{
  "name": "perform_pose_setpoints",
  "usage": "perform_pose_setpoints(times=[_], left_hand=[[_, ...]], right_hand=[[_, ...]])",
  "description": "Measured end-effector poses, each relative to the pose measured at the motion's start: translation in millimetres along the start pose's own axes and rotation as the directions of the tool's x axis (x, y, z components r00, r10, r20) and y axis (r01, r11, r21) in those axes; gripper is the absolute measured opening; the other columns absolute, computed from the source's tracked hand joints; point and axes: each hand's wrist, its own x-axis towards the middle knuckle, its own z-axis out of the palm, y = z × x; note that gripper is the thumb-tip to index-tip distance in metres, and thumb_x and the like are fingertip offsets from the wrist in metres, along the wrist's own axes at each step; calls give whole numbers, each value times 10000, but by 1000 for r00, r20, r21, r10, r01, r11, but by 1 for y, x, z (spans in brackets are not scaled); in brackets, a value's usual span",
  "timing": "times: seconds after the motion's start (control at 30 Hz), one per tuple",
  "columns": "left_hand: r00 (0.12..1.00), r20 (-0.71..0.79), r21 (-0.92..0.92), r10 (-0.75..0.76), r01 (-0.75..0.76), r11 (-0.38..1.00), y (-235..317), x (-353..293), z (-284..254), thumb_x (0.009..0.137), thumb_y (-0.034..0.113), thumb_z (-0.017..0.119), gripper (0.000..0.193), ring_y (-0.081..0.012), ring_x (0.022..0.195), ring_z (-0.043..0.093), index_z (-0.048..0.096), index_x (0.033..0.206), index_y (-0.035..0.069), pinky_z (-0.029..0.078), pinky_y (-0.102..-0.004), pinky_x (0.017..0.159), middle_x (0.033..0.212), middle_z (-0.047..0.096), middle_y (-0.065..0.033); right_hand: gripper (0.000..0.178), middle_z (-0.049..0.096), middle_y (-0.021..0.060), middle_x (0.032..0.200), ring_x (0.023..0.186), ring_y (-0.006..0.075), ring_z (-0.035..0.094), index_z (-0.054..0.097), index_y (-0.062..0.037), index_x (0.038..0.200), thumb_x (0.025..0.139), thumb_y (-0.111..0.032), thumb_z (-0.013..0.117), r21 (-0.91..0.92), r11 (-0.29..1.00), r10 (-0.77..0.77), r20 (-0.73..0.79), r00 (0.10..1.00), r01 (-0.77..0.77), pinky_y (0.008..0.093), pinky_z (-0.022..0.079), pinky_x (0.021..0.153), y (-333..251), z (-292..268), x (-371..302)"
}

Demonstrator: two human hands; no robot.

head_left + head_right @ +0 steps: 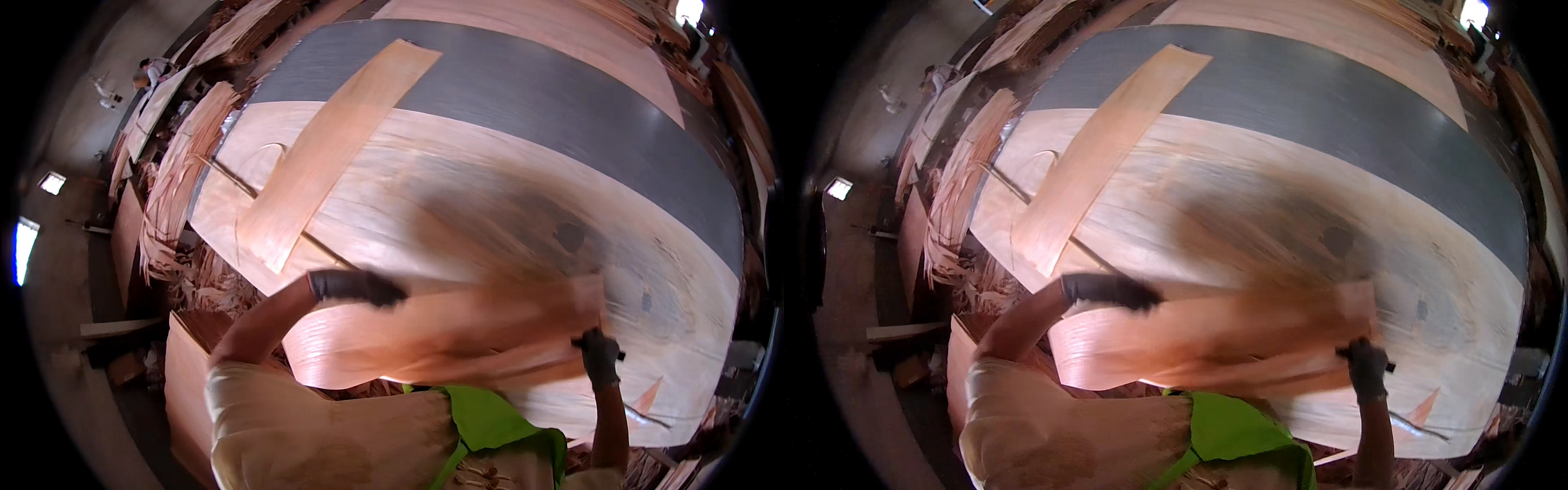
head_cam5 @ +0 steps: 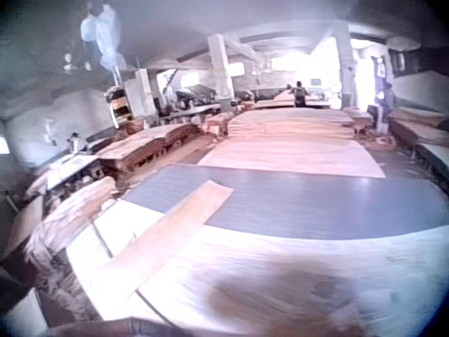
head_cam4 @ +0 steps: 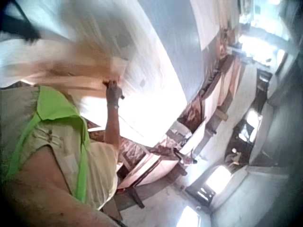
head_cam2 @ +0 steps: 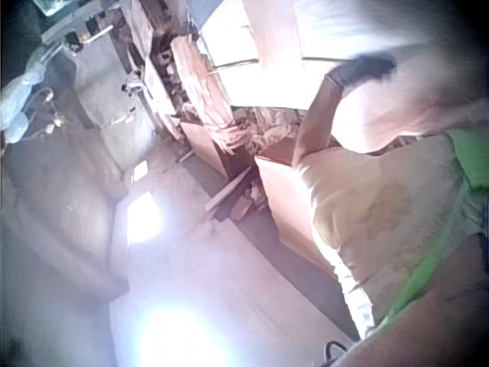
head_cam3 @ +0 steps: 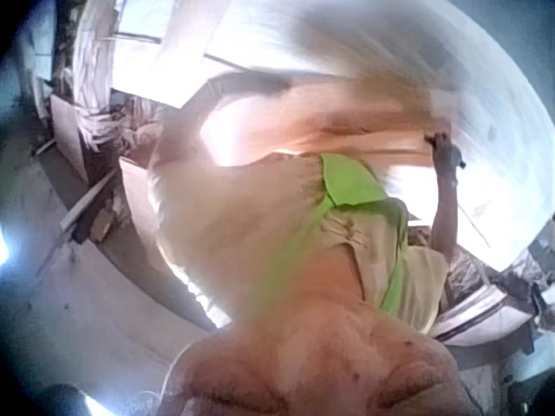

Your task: The person patches defects in a wood veneer sheet by cutting out damaged sections with a utility knife and applying tape to the gaps.

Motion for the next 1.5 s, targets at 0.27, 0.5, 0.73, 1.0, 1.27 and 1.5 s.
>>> perform_pose_setpoints(times=[0.27,0.5,0.73,1.0,1.27,1.5], left_hand=[[138,-982,61,-131,880,471,-138,45,-95,755,331,638,730,-401,1259,341,322,1375,112,393,-497,941,1408,330,-187],[172,-968,83,-182,907,414,-220,25,-130,855,143,453,273,-298,725,656,606,1080,160,518,-420,650,878,662,-107],[159,-807,557,569,522,646,-62,125,-162,859,130,458,310,-327,686,635,633,1107,192,504,-454,603,806,657,-127],[644,-427,875,635,116,471,208,245,-3,814,101,496,316,-247,649,632,608,1096,187,492,-387,548,790,636,-71],[728,215,892,651,-418,174,275,132,150,757,156,530,162,-205,655,585,584,911,157,448,-353,553,780,558,-17],[901,-23,963,433,-97,253,324,31,195,684,170,575,140,-177,725,583,610,819,158,448,-342,607,802,566,6]], right_hand=[[127,671,90,819,722,298,640,680,-162,854,745,-213,640,298,921,-14,670,742,-251,396,514,664,-19,-60,-96],[252,676,110,898,839,290,646,658,-107,963,729,-159,582,307,806,224,634,741,-506,377,515,750,-14,-68,-91],[201,666,115,849,769,325,638,650,-123,955,786,-209,583,276,845,325,416,850,-458,412,517,670,-25,-63,-55],[267,673,127,861,672,266,620,630,-48,960,872,-294,575,707,621,298,188,936,-339,354,497,621,-5,-1,-5],[561,590,78,1151,583,116,506,466,-61,1229,907,-521,466,591,-775,169,534,829,-223,280,430,479,63,7,17],[561,628,63,933,678,177,560,550,-97,1074,907,-593,346,499,-852,427,482,765,161,351,481,561,57,-30,23]])
